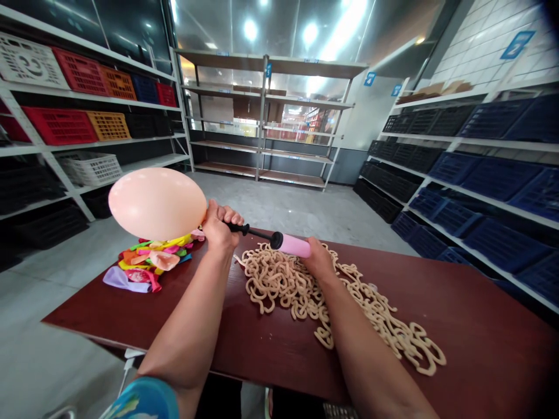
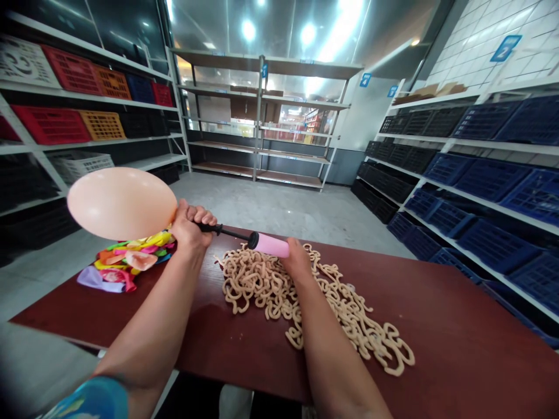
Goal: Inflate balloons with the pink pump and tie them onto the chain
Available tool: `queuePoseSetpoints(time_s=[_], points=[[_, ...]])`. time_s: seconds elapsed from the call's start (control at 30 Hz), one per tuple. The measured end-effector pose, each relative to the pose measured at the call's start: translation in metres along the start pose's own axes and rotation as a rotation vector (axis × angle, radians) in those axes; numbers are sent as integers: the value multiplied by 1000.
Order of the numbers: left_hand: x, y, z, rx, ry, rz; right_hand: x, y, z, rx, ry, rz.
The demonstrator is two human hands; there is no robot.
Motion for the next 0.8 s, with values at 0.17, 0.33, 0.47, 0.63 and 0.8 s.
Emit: queuePoseSetpoints(time_s=[0.17,0.33,0.47,0.63,0.8], points=[[19,7,-6,34,-14,52,23,0,-1,-5,-44,84],[32,15,-13,43,-24,70,37,1,3,-25,-80,134],[28,13,-12,32,-31,64,33,1,3,-22,-61,91],[7,1,0,21,-2,18,12,-1,1,34,-48,16],[-1,-4,5,-24,19,11,-8,0,-3,17,2,0]])
Point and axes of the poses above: each hand's wrist, its own y-axis away from the middle knuckle, its own z-axis out of the back of the hand, x = y × z, the point moved 2 cm from there along -y, towards the middle knuckle, and after that the axes turned 11 degrees about z, right-handed, at the moved point
